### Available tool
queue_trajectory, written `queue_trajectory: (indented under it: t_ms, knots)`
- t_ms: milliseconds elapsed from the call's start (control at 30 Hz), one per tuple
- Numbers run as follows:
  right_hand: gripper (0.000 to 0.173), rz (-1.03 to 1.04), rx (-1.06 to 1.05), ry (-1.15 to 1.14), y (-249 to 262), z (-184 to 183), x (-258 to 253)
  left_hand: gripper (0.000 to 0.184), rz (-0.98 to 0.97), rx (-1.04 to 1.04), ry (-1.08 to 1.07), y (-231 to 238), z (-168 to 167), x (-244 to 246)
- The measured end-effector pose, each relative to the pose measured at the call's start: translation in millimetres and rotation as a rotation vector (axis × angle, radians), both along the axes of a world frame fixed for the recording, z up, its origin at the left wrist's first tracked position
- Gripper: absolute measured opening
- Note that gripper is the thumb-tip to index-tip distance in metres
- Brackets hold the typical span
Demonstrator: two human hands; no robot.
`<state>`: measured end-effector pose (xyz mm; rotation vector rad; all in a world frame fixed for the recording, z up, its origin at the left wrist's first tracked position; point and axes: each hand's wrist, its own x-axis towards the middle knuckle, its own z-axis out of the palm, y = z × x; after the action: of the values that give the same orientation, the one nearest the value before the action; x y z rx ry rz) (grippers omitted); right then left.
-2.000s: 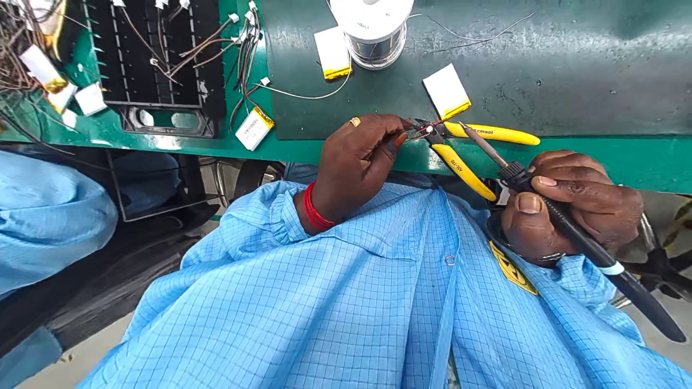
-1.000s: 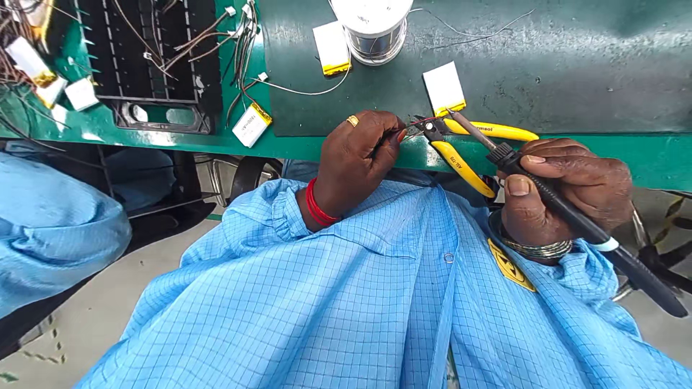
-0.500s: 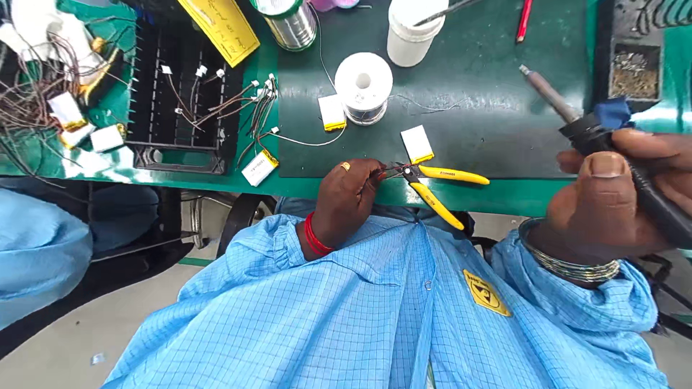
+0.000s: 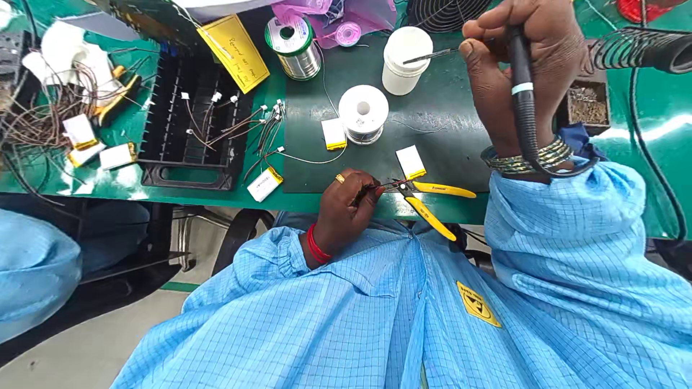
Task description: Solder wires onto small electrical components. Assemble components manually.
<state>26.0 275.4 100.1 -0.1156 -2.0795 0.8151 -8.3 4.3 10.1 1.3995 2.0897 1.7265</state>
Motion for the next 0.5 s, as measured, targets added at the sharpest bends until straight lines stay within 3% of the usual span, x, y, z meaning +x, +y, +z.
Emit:
queue_trajectory:
  t_ms: [167,367,500]
  knots:
    - [0.01,-0.062,0.1,0.156,-4,11,37,0.019,-0.022,0.035,-0.047,-1,0,0]
    - [0.012,-0.062,-0.135,0.306,-37,-14,137,0.013,-0.025,0.126,-0.061,1,1,1]
    - [0.016,-0.068,-0.226,0.374,-71,-34,155,0.011,0.007,0.144,0.022,2,9,2]
